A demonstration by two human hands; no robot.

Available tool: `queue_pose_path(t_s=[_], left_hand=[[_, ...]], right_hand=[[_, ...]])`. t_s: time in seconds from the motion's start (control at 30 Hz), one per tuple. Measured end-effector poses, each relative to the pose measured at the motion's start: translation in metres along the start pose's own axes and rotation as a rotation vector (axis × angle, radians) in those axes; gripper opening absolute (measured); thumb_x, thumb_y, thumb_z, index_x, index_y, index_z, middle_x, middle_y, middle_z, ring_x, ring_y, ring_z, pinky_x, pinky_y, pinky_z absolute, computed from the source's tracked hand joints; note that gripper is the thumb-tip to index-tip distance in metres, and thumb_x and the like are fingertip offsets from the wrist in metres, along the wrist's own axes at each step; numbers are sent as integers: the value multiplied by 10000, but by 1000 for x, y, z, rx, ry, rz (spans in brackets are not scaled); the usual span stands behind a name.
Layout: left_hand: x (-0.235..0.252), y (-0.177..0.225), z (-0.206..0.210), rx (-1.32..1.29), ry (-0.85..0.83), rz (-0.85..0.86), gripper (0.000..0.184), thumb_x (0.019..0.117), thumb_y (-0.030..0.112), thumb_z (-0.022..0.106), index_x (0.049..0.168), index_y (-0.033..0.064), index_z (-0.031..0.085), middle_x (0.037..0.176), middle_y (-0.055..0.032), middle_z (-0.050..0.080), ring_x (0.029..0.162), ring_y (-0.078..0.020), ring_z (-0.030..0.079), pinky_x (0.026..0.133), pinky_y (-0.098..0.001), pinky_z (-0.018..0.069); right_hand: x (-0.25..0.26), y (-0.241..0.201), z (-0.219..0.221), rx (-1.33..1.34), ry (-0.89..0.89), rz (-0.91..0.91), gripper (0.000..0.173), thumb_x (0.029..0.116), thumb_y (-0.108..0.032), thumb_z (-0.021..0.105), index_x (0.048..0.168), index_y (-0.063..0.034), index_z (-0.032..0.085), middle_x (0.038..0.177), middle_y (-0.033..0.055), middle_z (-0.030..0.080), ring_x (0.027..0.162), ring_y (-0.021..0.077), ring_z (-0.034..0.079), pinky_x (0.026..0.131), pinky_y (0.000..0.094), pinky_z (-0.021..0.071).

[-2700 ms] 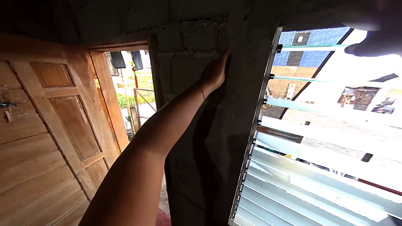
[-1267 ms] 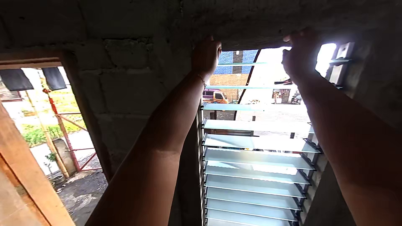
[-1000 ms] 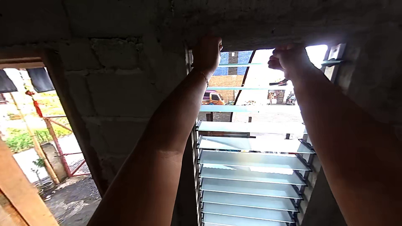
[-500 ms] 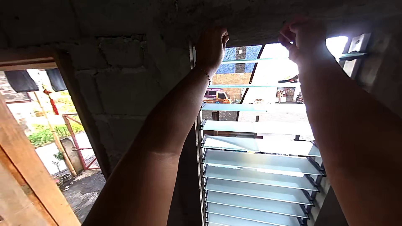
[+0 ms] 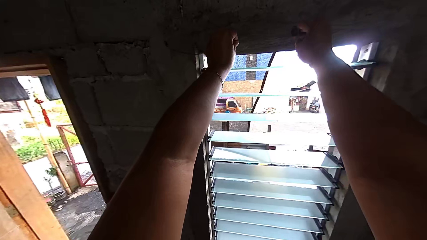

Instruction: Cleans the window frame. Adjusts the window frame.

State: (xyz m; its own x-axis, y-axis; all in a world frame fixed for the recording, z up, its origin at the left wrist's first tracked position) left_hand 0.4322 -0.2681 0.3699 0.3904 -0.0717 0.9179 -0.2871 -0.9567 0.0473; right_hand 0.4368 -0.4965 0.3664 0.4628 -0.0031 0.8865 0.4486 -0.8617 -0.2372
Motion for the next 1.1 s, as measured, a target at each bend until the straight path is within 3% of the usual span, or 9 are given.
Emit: queue_pose_path(t_s=[0.1,0.3,0.43,0.6,0.8,1.1], left_hand=[[3,1,1,13,-9,-7,231,1052,180,525,1158,82,705,1280,-130,651,1219,-282,621,1016,-449,491],[9,6,-1,42,-36,-73,252,1054,198,517,1195,95,698,1295,-133,648,1249,-289,605,1016,-467,489],[15,7,4,75,-54,-70,253,1047,197,524,1202,92,695,1310,-137,649,1259,-309,604,1016,-496,497],[21,3,4,48,-87,-116,247,1029,222,555,1189,105,703,1271,-106,677,1232,-277,623,1005,-498,499],[21,-1,2,-3,-100,-164,233,1003,230,602,1167,98,700,1218,-97,694,1186,-260,643,984,-489,508],[29,0,3,44,-100,-160,227,978,239,620,1122,85,702,1203,-116,691,1171,-281,646,954,-508,516]], right_hand=[[0,-9,4,-209,-59,-24,505,953,58,526,1456,10,529,1510,312,424,1383,460,462,1125,553,398],[16,-4,1,-230,-14,-20,369,1045,-53,446,1370,-21,617,1473,270,502,1351,435,514,1098,568,425],[23,-3,-1,-245,-1,-25,348,1030,-46,473,1340,-26,631,1427,254,549,1317,440,543,1066,611,433],[31,0,-4,-206,15,-11,305,1047,-85,472,1291,8,630,1353,264,605,1305,433,561,1078,579,437],[34,3,-7,-155,42,-139,289,1042,-84,464,1250,22,634,1293,286,631,1259,456,589,1048,611,444],[35,7,0,-207,128,-219,281,1013,-53,479,1197,-3,685,1296,277,614,1245,441,589,1048,562,454]])
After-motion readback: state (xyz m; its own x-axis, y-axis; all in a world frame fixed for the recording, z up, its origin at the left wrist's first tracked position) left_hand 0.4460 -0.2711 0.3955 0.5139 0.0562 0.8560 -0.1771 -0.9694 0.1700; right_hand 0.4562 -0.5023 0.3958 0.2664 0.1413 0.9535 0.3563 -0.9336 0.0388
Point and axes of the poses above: each hand's wrist, its own x-axis towards the middle knuckle, its own z-axis out of the palm, y = z × x, the point moved 8 cm from there along x, towards the middle knuckle
